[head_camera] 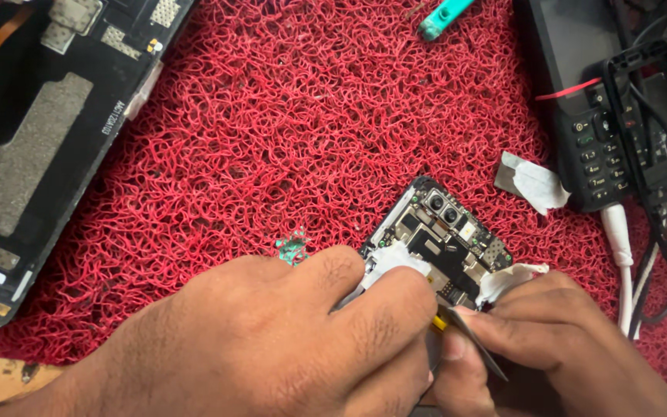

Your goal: The person uses a metal prying tool to carefully lift and separate a component from the internal frame of a disassembled mobile phone. They repeatedly insert the tool under the part and gently pry it loose while holding the phone steady with the other hand.

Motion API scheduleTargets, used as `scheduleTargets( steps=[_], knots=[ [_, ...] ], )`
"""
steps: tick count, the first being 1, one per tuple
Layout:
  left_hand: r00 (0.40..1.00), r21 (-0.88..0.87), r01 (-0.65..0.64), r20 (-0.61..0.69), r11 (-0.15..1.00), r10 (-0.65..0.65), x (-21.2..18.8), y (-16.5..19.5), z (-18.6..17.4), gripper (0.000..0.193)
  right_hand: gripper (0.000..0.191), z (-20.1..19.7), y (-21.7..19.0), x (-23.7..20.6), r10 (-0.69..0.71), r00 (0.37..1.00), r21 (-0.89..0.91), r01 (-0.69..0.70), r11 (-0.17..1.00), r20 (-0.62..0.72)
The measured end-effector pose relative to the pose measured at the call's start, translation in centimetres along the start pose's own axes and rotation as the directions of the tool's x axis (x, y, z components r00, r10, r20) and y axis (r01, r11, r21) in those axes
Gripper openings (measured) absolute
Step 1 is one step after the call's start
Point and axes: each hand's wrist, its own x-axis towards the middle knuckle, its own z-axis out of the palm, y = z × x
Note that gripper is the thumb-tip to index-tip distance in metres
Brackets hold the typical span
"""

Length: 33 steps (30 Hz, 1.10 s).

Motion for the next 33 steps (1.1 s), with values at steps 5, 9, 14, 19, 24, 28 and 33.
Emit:
scheduleTargets(
  steps=[5,9,14,19,24,28,33],
  knots=[
    [1.0,-0.031,0.01,-0.002,0.999,-0.01,0.0,0.1,0.1,0.013,0.041,0.2,-1.5,1.8,0.002,1.0,-0.018,-0.002,1.0,0.003],
    [1.0,-0.041,0.004,-0.008,0.999,-0.004,0.1,0.0,0.0,0.013,0.035,1.4,-1.8,2.0,0.024,0.989,-0.061,-0.033,0.998,-0.147],
    [1.0,-0.022,0.002,-0.016,1.0,-0.003,0.2,0.0,0.1,0.016,0.028,1.3,-1.9,1.9,0.06,0.973,0.002,-0.061,0.998,-0.225],
    [1.0,-0.029,0.001,-0.018,1.0,-0.001,0.2,0.0,0.0,0.016,0.027,1.7,-2.6,2.3,0.052,0.974,0.011,-0.051,0.999,-0.222],
    [1.0,-0.017,-0.006,-0.003,1.0,0.006,0.1,0.0,0.0,0.016,0.028,2.1,-2.6,2.8,0.031,0.97,-0.029,-0.039,0.999,-0.243],
    [1.0,-0.001,-0.008,-0.002,1.0,0.008,0.1,0.0,-0.1,0.018,0.031,1.3,-2.4,3.1,0.004,0.985,-0.015,-0.006,1.0,-0.172],
    [1.0,-0.031,-0.004,-0.004,1.0,0.004,0.2,-0.1,0.0,0.015,0.03,1.7,-3.2,3.1,0.064,0.976,-0.019,-0.07,0.997,-0.207]
  ],
)
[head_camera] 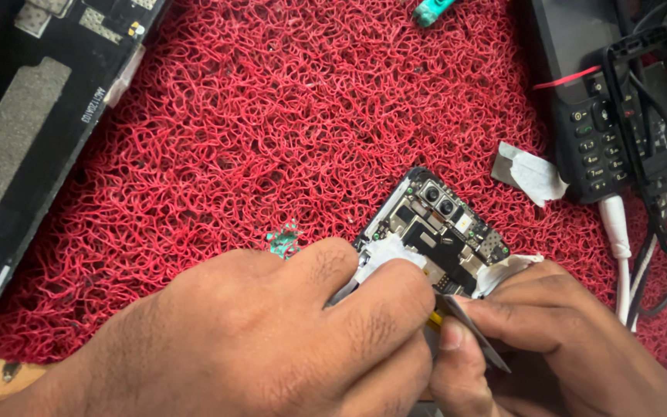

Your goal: The person uses a metal prying tool to carefully lift and separate a component from the internal frame of a disassembled mobile phone. They repeatedly insert the tool under the part and gently pry it loose while holding the phone steady with the other hand.

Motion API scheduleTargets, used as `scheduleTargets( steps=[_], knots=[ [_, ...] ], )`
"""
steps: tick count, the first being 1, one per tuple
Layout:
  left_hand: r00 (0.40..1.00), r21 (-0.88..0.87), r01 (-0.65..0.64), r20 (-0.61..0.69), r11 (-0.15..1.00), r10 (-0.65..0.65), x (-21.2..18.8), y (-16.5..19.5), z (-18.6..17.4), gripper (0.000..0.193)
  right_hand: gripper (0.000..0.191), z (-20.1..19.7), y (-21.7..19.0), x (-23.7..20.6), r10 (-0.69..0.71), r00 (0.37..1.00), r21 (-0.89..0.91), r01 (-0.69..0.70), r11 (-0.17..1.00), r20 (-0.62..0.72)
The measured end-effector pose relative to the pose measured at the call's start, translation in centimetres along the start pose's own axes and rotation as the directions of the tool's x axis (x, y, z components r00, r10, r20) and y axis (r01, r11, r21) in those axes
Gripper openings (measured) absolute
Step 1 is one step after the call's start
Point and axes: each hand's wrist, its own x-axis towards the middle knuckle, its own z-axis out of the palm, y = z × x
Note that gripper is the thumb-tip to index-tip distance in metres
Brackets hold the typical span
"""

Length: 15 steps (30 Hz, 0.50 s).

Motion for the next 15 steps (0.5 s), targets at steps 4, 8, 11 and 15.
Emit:
scheduleTargets(
  steps=[4,8,11,15],
  knots=[
    [1.0,0.01,-0.006,-0.002,1.0,0.006,0.0,0.0,0.0,0.013,0.027,0.5,-0.3,0.3,-0.021,0.998,-0.005,0.021,1.0,-0.052],
    [1.0,0.025,-0.012,-0.001,1.0,0.012,0.0,0.0,0.1,0.012,0.023,0.5,-0.8,0.8,-0.042,0.999,0.005,0.042,0.999,-0.036],
    [1.0,0.04,-0.018,0.006,0.999,0.017,-0.1,0.0,0.0,0.013,0.023,0.7,-1.4,0.9,0.063,0.995,0.005,-0.063,0.998,-0.079],
    [1.0,0.028,-0.013,0.004,1.0,0.012,0.0,0.1,0.1,0.013,0.024,0.5,-1.2,1.3,-0.015,0.999,0.007,0.016,1.0,-0.047]
  ],
)
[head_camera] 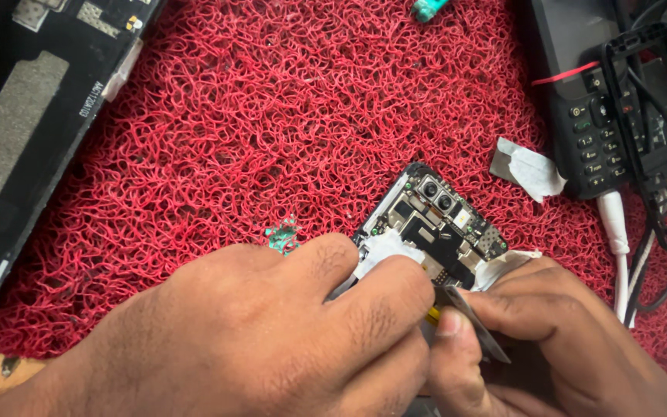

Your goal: The person uses a metal prying tool to carefully lift and separate a component from the internal frame of a disassembled mobile phone. They repeatedly insert the tool under the part and gently pry it loose while holding the phone steady with the other hand.

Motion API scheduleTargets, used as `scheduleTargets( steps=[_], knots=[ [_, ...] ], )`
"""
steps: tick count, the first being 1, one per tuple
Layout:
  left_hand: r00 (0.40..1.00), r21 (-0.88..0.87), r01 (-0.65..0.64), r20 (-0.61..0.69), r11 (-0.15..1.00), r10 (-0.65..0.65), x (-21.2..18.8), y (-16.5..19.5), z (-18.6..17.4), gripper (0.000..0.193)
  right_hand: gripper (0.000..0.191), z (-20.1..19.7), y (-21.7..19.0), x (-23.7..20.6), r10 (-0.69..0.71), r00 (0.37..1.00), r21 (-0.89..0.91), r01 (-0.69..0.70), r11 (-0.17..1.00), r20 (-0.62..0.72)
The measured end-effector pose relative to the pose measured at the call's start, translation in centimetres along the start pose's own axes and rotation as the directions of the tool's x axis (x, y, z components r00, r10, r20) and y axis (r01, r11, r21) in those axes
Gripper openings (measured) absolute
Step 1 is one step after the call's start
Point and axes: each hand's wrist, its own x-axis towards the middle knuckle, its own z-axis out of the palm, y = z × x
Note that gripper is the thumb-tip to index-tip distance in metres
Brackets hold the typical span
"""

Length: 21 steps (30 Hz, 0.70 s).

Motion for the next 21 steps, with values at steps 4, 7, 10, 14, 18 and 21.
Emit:
scheduleTargets(
  steps=[4,7,10,14,18,21],
  knots=[
    [1.0,-0.003,0.005,-0.005,1.0,-0.005,0.0,0.1,0.0,0.014,0.022,-0.2,-0.1,-0.1,0.024,1.0,0.029,-0.024,0.999,0.012],
    [1.0,0.015,0.009,-0.012,1.0,-0.009,0.1,0.0,0.0,0.018,0.02,-0.2,-1.1,-0.7,0.155,0.987,0.098,-0.151,0.984,-0.04],
    [0.999,-0.002,0.028,0.021,1.0,-0.028,0.1,0.2,-0.1,0.017,0.018,-0.1,-1.5,-1.0,0.226,0.971,0.115,-0.217,0.969,-0.079],
    [1.0,0.023,0.02,0.004,1.0,-0.02,0.1,0.1,-0.1,0.018,0.018,0.2,-1.5,-0.7,0.196,0.976,0.116,-0.185,0.976,-0.093],
    [0.999,-0.005,0.034,0.004,0.999,-0.034,0.1,0.2,0.0,0.018,0.019,0.1,-1.5,-0.4,0.204,0.978,0.079,-0.2,0.977,-0.052],
    [1.0,0.007,0.018,0.012,1.0,-0.018,0.1,0.1,0.0,0.015,0.02,0.3,-1.2,-0.3,0.141,0.988,0.088,-0.136,0.987,-0.054]
  ],
)
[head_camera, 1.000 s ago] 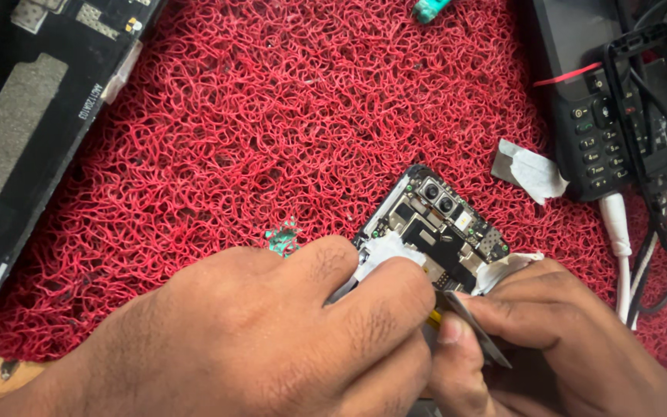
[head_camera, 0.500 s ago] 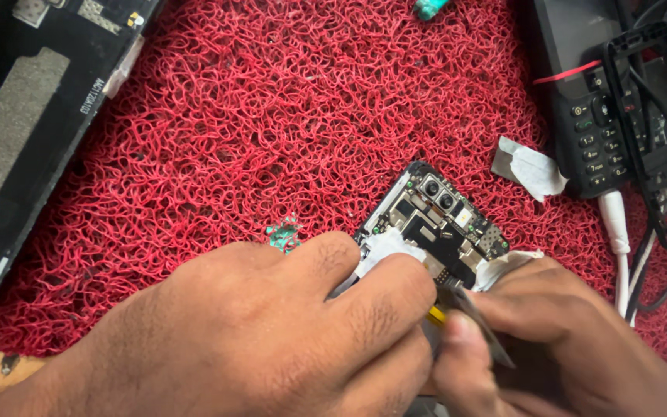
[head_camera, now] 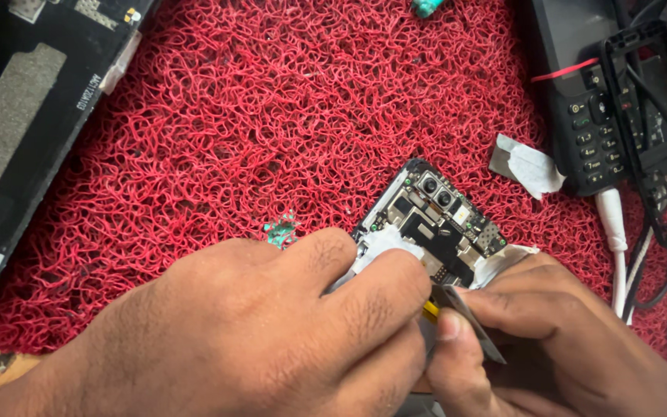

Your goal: The person uses a metal prying tool to carefully lift and separate a component from the internal frame of a disassembled mobile phone. They repeatedly insert the tool under the part and gently pry it loose while holding the phone steady with the other hand.

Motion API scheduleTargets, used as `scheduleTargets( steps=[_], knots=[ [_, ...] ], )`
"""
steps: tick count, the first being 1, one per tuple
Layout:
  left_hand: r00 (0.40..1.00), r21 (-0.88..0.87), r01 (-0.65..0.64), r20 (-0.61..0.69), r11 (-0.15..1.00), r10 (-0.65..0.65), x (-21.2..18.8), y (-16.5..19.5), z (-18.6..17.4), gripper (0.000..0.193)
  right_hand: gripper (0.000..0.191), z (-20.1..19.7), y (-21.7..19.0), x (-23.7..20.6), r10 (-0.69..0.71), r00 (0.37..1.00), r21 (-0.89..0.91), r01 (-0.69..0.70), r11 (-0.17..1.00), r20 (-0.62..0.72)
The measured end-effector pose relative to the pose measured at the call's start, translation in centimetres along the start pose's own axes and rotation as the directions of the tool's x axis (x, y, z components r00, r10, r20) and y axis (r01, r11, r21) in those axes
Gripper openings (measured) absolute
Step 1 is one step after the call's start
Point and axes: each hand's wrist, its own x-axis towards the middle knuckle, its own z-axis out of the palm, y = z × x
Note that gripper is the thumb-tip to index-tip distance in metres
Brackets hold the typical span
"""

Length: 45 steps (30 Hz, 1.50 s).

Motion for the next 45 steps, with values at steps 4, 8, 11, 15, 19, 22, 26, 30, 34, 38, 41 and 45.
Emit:
scheduleTargets(
  steps=[4,8,11,15,19,22,26,30,34,38,41,45],
  knots=[
    [1.0,0.016,-0.027,-0.015,1.0,0.027,0.0,-0.2,0.0,0.014,0.022,-0.5,0.9,0.5,-0.098,0.993,-0.003,0.098,0.995,0.062],
    [0.999,0.006,-0.03,-0.036,1.0,0.031,0.0,-0.3,-0.1,0.013,0.025,-0.8,1.2,0.8,-0.161,0.978,-0.034,0.167,0.985,0.136],
    [0.999,0.017,-0.033,-0.037,0.999,0.033,-0.1,-0.3,-0.1,0.012,0.024,-0.4,0.6,0.4,-0.047,0.996,-0.05,0.051,0.997,0.079],
    [0.999,0.019,-0.031,-0.038,0.999,0.031,-0.1,-0.3,0.0,0.012,0.022,-0.1,0.4,-0.1,-0.026,0.999,-0.047,0.028,0.999,0.032],
    [0.999,0.063,-0.027,-0.034,0.998,0.029,-0.1,-0.2,0.1,0.01,0.022,-0.3,0.9,0.0,-0.075,0.996,-0.036,0.077,0.996,0.055],
    [1.0,0.029,-0.014,-0.014,0.999,0.015,-0.1,-0.2,0.1,0.012,0.021,-0.3,0.7,0.1,-0.063,0.997,-0.062,0.066,0.996,0.046],
    [0.999,0.03,-0.016,-0.034,0.999,0.017,0.0,-0.2,0.0,0.013,0.022,-0.5,0.4,0.7,-0.11,0.99,-0.099,0.119,0.988,0.09],
    [1.0,0.046,-0.017,-0.013,0.999,0.018,-0.1,-0.2,0.0,0.018,0.023,-0.6,0.2,0.7,-0.053,0.997,0.033,0.051,0.998,0.056],
    [1.0,0.08,-0.025,0.002,0.996,0.025,-0.1,-0.2,0.1,0.016,0.022,-0.3,0.1,0.1,-0.013,1.0,0.042,0.013,0.999,0.002],
    [1.0,0.034,-0.02,-0.013,0.999,0.02,-0.1,-0.3,0.0,0.014,0.023,-0.1,0.3,0.1,-0.049,0.999,-0.002,0.049,0.999,0.011],
    [1.0,0.009,-0.013,-0.014,1.0,0.013,-0.1,-0.2,0.0,0.013,0.02,0.0,0.2,0.1,-0.037,0.999,-0.018,0.036,0.999,-0.006],
    [1.0,0.021,-0.016,-0.011,1.0,0.016,-0.1,-0.2,0.0,0.013,0.02,-0.4,0.3,0.5,-0.066,0.996,-0.044,0.069,0.997,0.056]
  ],
)
